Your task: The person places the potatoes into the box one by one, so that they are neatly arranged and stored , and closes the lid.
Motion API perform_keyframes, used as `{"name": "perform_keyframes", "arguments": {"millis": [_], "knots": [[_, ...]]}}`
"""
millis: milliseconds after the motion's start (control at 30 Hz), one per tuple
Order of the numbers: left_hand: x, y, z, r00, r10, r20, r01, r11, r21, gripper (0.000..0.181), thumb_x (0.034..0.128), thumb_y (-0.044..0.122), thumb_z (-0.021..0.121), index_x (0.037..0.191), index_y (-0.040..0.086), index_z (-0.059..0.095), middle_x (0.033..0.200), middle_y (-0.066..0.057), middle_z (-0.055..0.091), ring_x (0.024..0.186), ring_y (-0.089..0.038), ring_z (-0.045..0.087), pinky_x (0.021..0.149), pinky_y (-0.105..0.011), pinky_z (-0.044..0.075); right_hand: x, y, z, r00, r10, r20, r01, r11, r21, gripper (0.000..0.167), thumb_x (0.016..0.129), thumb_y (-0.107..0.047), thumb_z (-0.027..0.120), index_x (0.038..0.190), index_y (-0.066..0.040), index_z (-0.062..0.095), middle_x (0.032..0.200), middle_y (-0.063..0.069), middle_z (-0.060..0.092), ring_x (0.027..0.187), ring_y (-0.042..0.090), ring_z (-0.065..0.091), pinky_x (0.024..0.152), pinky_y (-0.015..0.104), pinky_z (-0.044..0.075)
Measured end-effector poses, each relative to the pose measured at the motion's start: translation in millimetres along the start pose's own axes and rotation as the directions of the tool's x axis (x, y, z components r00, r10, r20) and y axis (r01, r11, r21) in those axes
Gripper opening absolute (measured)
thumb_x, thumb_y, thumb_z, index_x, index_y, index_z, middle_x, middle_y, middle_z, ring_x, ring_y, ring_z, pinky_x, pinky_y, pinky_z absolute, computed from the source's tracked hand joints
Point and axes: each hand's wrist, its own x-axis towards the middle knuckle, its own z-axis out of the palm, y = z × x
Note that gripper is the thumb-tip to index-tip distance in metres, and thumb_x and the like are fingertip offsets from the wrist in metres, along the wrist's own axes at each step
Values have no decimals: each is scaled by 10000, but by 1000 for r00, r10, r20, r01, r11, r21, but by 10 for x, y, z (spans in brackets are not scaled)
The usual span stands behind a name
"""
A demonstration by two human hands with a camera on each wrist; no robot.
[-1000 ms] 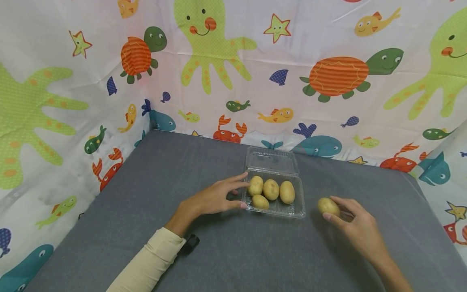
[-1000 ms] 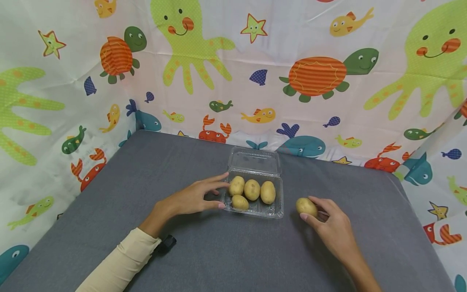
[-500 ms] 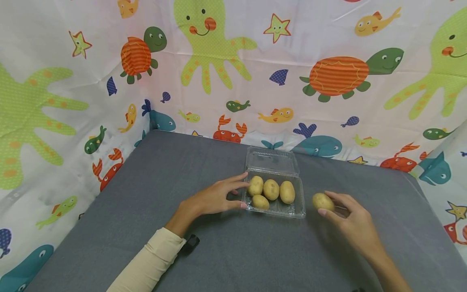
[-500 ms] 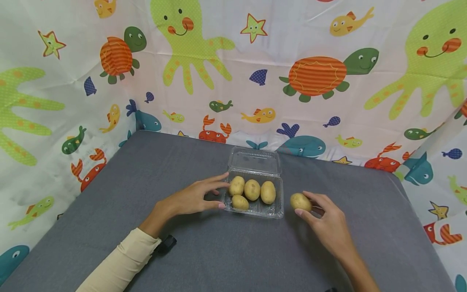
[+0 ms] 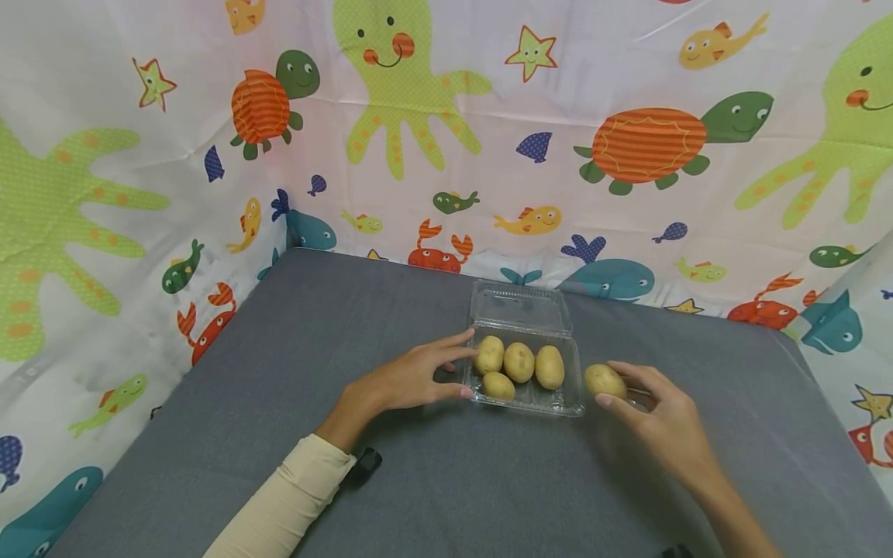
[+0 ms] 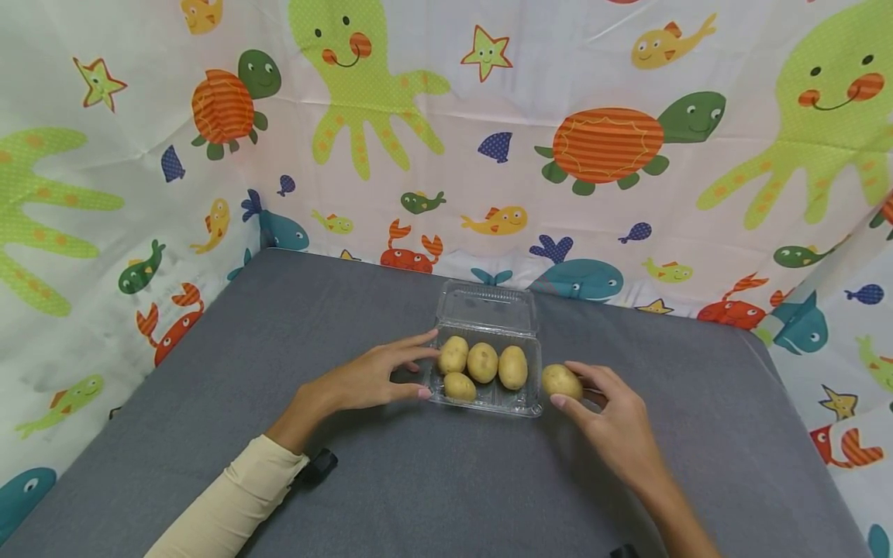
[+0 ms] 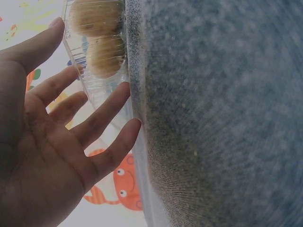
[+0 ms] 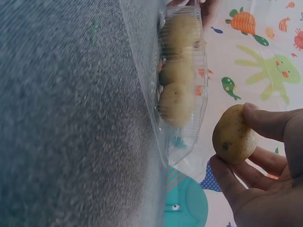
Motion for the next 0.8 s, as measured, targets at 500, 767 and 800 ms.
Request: {"name": "perform_keyframes", "arguments": {"millis": [500,767,800], "knots": [[-14,21,-12,1000,8,-3,-8,1000,-16,727,984,464,758,1618,257,470,1775,95,191,1364,-209,607,1147,-502,459,65,-121,115,998,-54,23,53,998,33,488,906,-90,855,1362,-37,691,1263,80,654,1084,-98,604,958,77,484],[-13,17,-6,1000,6,0,-6,1000,-9,726,985,476,752,1620,270,465,1774,104,190,1353,-192,610,1140,-496,463,76,-165,178,998,-42,47,41,999,19,482,914,-129,854,1367,-81,695,1290,72,641,1099,-73,589,965,79,481],[-15,17,-8,1000,7,0,-7,1000,-10,725,986,477,750,1620,269,466,1774,100,190,1353,-194,612,1140,-496,463,77,-170,186,998,-40,48,40,999,11,483,914,-142,857,1367,-87,695,1291,68,640,1098,-75,586,962,74,478]]}}
